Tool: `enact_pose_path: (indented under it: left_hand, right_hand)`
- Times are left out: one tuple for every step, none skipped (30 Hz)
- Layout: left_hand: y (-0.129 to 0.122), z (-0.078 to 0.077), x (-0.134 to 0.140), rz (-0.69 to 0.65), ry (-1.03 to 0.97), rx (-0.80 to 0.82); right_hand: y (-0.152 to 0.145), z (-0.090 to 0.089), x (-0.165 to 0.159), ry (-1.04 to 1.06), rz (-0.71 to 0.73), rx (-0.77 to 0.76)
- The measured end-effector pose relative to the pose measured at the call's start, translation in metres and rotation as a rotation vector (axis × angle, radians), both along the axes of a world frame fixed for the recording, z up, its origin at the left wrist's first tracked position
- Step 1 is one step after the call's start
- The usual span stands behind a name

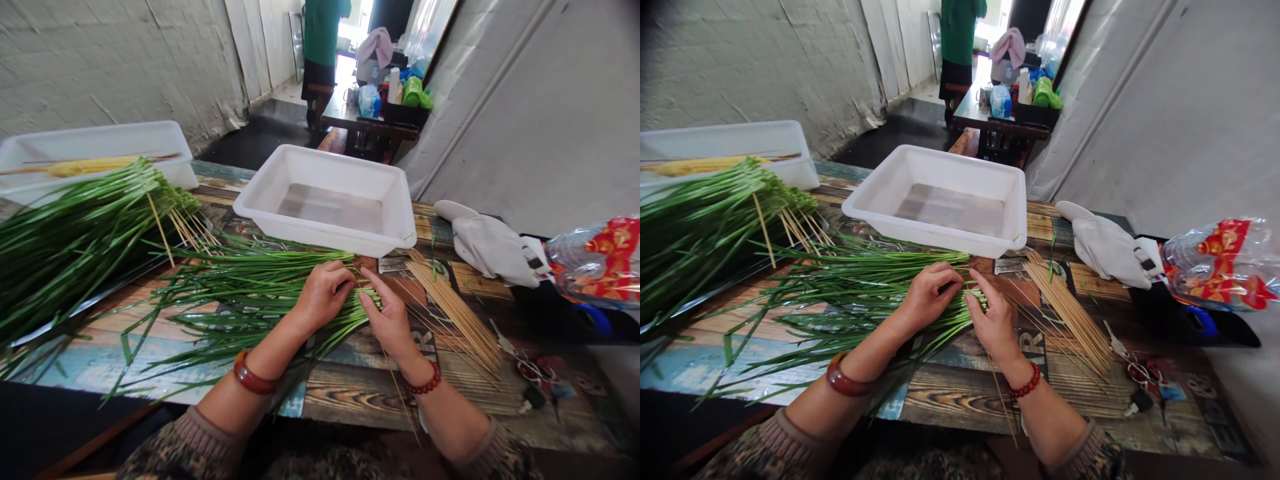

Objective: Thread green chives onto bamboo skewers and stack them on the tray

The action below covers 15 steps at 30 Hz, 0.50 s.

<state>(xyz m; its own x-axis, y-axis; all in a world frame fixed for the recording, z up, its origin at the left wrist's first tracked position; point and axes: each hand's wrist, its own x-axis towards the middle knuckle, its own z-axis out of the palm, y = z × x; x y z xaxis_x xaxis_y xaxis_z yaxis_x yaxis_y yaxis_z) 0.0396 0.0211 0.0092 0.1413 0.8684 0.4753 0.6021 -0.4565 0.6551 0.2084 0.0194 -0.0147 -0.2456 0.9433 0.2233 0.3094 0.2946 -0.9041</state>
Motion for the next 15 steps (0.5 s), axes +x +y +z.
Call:
enact_pose_path:
  left_hand:
    - [0.0, 0.0, 0.0, -0.009, 0.006, 0.003]
    - [0.0, 0.001, 0.0, -0.02, 0.012, 0.004]
    - [0.0, 0.001, 0.0, -0.034, 0.018, 0.003]
    - [0.0, 0.002, 0.0, -0.051, 0.025, 0.0]
    - [-0.001, 0.002, 0.001, -0.067, 0.032, -0.004]
    - [-0.001, 0.002, 0.001, -0.081, 0.037, -0.007]
    - [-0.002, 0.003, 0.001, -0.092, 0.04, -0.011]
    - [-0.002, 0.003, 0.001, -0.099, 0.039, -0.018]
    - [-0.002, 0.004, 0.0, -0.099, 0.035, -0.028]
    - [-0.002, 0.005, -0.002, -0.083, 0.024, -0.039]
    - [-0.001, 0.005, -0.004, -0.051, 0.009, -0.048]
    - [0.0, 0.006, -0.008, -0.001, -0.007, -0.052]
    - [0.001, 0.006, -0.012, 0.065, -0.023, -0.05]
    - [0.002, 0.007, -0.016, 0.135, -0.034, -0.041]
    - [0.004, 0.006, -0.021, 0.2, -0.039, -0.029]
  right_hand:
    - [0.0, 0.0, 0.0, -0.005, -0.009, 0.005]
    - [0.0, 0.0, 0.0, -0.012, -0.02, 0.011]
    - [0.001, 0.0, -0.001, -0.018, -0.032, 0.018]
    - [0.001, 0.0, -0.001, -0.023, -0.044, 0.026]
    - [0.001, 0.0, -0.001, -0.028, -0.055, 0.032]
    - [0.002, -0.001, -0.001, -0.032, -0.065, 0.037]
    - [0.002, -0.001, -0.001, -0.034, -0.073, 0.039]
    - [0.003, -0.001, -0.001, -0.035, -0.076, 0.037]
    - [0.003, -0.002, -0.001, -0.032, -0.076, 0.03]
    - [0.004, -0.002, -0.001, -0.027, -0.072, 0.019]
    - [0.004, -0.002, 0.0, -0.022, -0.066, 0.002]
    - [0.004, -0.003, 0.0, -0.016, -0.057, -0.016]
    - [0.005, -0.003, 0.0, -0.007, -0.048, -0.032]
    - [0.005, -0.003, 0.0, 0.004, -0.042, -0.041]
    - [0.005, -0.003, 0.0, 0.016, -0.038, -0.045]
